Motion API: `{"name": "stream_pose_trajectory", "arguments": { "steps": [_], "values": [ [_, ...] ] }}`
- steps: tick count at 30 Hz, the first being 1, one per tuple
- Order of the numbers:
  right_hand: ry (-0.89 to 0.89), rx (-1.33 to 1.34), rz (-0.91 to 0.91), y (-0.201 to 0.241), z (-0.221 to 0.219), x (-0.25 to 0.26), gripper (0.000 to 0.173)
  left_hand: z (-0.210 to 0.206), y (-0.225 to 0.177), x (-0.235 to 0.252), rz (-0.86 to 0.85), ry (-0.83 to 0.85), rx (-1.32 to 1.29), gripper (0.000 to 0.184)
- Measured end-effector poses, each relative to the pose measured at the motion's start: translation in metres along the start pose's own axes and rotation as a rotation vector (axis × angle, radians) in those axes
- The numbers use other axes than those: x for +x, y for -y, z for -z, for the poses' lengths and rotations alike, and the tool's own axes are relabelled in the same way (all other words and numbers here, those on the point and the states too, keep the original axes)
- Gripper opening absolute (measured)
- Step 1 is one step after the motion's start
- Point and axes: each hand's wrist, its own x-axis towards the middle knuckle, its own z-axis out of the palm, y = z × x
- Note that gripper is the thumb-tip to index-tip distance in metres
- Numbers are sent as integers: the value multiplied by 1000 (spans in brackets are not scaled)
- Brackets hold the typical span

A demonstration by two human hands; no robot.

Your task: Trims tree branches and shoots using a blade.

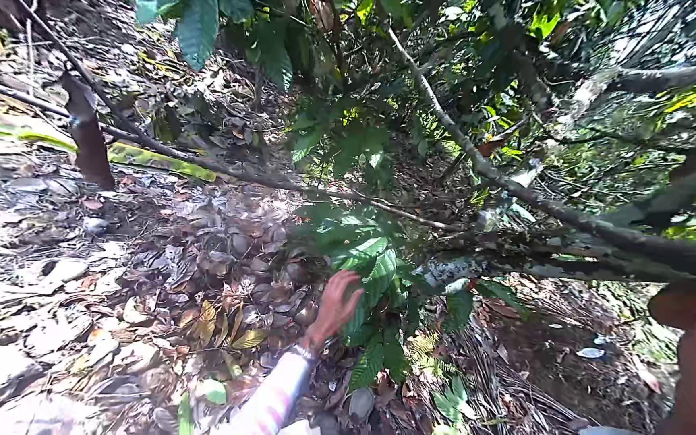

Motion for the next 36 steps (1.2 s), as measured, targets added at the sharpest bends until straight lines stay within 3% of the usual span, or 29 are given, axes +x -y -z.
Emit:
{"name": "stream_pose_trajectory", "arguments": {
  "steps": [3,7,9,12,16,18,21,25,28,30,32,34,36],
  "values": [
    [5,-41,54,-1,1,1,47,-56,-47,103,-108,38,-80,37],
    [-14,-28,121,13,1,0,42,-112,-115,191,77,175,-66,65],
    [-31,-50,128,15,0,0,39,-154,-120,224,92,134,-76,72],
    [-24,-61,139,17,3,-3,45,-174,-134,241,144,117,-109,55],
    [-5,-43,161,16,7,-6,43,-116,-174,191,214,187,-40,41],
    [0,-26,166,12,7,-5,42,-128,-158,169,106,134,29,40],
    [32,-21,128,13,6,-1,43,-150,-163,131,-41,195,103,36],
    [68,-79,82,18,10,-3,47,-120,-163,39,-115,280,92,38],
    [73,-94,87,18,10,-4,47,-75,-132,-2,18,482,219,39],
    [79,-107,84,21,12,-3,48,-52,-115,-19,246,783,326,39],
    [93,-100,74,23,15,-3,48,-33,-107,-22,452,990,412,51],
    [117,-73,52,25,16,-2,52,-7,-104,-3,466,898,375,59],
    [133,-58,51,26,16,-2,55,18,-98,29,397,598,343,55]
  ]
}}
